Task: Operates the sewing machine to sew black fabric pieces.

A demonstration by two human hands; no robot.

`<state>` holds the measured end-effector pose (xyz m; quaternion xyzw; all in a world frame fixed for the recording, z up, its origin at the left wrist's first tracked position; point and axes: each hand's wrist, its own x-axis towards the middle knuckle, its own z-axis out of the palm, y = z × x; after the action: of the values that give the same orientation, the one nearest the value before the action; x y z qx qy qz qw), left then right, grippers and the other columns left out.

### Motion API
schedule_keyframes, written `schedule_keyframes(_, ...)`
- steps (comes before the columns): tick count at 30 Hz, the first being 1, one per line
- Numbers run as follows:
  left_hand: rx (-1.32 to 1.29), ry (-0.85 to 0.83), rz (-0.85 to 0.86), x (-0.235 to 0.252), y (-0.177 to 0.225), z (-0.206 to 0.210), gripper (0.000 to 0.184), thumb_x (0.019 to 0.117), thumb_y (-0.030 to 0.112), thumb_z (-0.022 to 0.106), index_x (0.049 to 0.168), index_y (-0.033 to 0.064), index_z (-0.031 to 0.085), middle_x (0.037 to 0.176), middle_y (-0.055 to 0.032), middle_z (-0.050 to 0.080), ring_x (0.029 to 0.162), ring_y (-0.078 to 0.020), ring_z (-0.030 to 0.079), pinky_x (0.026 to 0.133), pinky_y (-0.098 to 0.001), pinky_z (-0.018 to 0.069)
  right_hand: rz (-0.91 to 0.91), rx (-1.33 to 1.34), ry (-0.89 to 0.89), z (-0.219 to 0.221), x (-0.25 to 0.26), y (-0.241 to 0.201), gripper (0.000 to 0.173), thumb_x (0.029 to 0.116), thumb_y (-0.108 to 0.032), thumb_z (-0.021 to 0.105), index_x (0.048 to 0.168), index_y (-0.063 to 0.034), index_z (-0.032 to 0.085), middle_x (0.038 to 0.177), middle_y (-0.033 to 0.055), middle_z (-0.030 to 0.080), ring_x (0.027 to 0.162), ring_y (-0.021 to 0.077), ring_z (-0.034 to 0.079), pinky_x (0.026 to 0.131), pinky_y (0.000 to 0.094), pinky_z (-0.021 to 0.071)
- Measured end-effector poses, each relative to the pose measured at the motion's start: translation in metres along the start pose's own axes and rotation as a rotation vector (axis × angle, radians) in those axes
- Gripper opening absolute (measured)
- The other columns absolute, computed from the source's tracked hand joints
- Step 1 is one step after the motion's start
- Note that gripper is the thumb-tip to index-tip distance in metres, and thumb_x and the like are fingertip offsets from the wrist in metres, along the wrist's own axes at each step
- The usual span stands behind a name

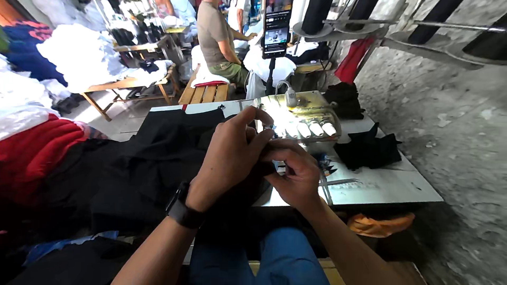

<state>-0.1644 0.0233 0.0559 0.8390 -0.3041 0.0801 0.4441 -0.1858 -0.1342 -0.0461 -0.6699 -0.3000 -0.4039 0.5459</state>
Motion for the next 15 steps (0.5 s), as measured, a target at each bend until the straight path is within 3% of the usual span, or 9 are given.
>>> schedule_keyframes(2,-0.009,-0.013,0.026,-0.005,0.002,0.002,0.023,0.0983,0.018,0.070,0.121,0.0133,0.065,0.055,0.0044,0.052,0.040,-0.0063,0.043,0.038,-0.0206,0.0366,-0.032,0.010,-0.039,-0.012,-0.003,-0.005,0.011,0.0880,-0.010,0.080,0.099,-0.0095,0.077,0.111,0.0019,0.071,0.104,0.0071,0.068,0.086,0.0214,0.0604)
schedule_keyframes(4,-0.032,0.009,0.078,-0.018,-0.002,0.006,0.031,0.0983,0.021,0.070,0.128,0.0142,0.063,0.065,0.0067,0.060,0.049,-0.0035,0.051,0.044,-0.0191,0.0437,0.000,-0.006,-0.082,-0.032,-0.015,-0.008,0.011,0.0889,-0.011,0.080,0.100,-0.0114,0.079,0.108,0.0012,0.072,0.101,0.0061,0.069,0.085,0.0209,0.0607)
schedule_keyframes(6,-0.094,0.054,0.113,-0.042,-0.016,0.011,0.038,0.1017,0.023,0.064,0.137,0.0119,0.059,0.095,0.0040,0.072,0.078,-0.0066,0.067,0.068,-0.0244,0.0584,0.182,-0.067,-0.053,-0.055,-0.036,-0.016,0.009,0.0871,-0.015,0.082,0.095,-0.0142,0.079,0.093,-0.0043,0.073,0.091,0.0008,0.068,0.080,0.0167,0.0586)
schedule_keyframes(7,-0.169,0.083,0.094,-0.057,-0.028,0.016,0.035,0.1039,0.026,0.061,0.136,0.0119,0.059,0.109,0.0006,0.073,0.095,-0.0122,0.071,0.083,-0.0311,0.0606,0.321,-0.101,-0.014,-0.061,-0.047,-0.020,0.006,0.0853,-0.018,0.082,0.086,-0.0155,0.078,0.082,-0.0079,0.070,0.081,-0.0030,0.064,0.073,0.0135,0.0553)
schedule_keyframes(8,-0.255,0.134,0.048,-0.072,-0.040,0.027,0.029,0.1045,0.027,0.060,0.130,0.0131,0.063,0.113,-0.0007,0.073,0.101,-0.0152,0.071,0.091,-0.0342,0.0597,0.451,-0.127,0.025,-0.061,-0.057,-0.022,0.020,0.0853,-0.022,0.081,0.071,-0.0159,0.069,0.069,-0.0098,0.062,0.068,-0.0053,0.057,0.062,0.0118,0.0475)
schedule_keyframes(10,-0.412,0.171,-0.090,-0.096,-0.061,0.056,0.018,0.1032,0.026,0.062,0.115,0.0137,0.070,0.106,0.0005,0.074,0.097,-0.0128,0.072,0.089,-0.0297,0.0603,0.579,-0.135,0.033,-0.054,-0.073,-0.029,0.049,0.0900,-0.028,0.079,0.056,-0.0135,0.047,0.056,-0.0074,0.044,0.053,-0.0030,0.041,0.049,0.0142,0.0309)
schedule_keyframes(11,-0.483,0.158,-0.157,-0.103,-0.067,0.070,0.016,0.1026,0.021,0.063,0.112,0.0103,0.071,0.103,-0.0011,0.074,0.092,-0.0129,0.073,0.085,-0.0290,0.0619,0.567,-0.151,0.003,-0.051,-0.076,-0.034,0.053,0.0906,-0.034,0.079,0.056,-0.0126,0.045,0.055,-0.0059,0.042,0.053,-0.0012,0.041,0.049,0.0158,0.0305)
schedule_keyframes(13,-0.677,0.120,-0.289,-0.106,-0.069,0.087,0.019,0.1031,0.012,0.060,0.118,0.0014,0.066,0.096,-0.0062,0.074,0.083,-0.0155,0.074,0.078,-0.0308,0.0643,0.450,-0.242,-0.043,-0.047,-0.078,-0.041,0.053,0.0892,-0.044,0.080,0.061,-0.0119,0.049,0.059,-0.0031,0.046,0.058,0.0026,0.049,0.055,0.0177,0.0398)
schedule_keyframes(15,-0.919,0.101,-0.466,-0.096,-0.060,0.096,0.027,0.1059,0.008,0.053,0.130,-0.0016,0.055,0.090,-0.0091,0.074,0.077,-0.0164,0.074,0.073,-0.0317,0.0643,0.331,-0.297,-0.057,-0.046,-0.079,-0.043,0.050,0.0870,-0.047,0.081,0.065,-0.0126,0.052,0.063,-0.0027,0.046,0.063,0.0049,0.051,0.064,0.0190,0.0453)
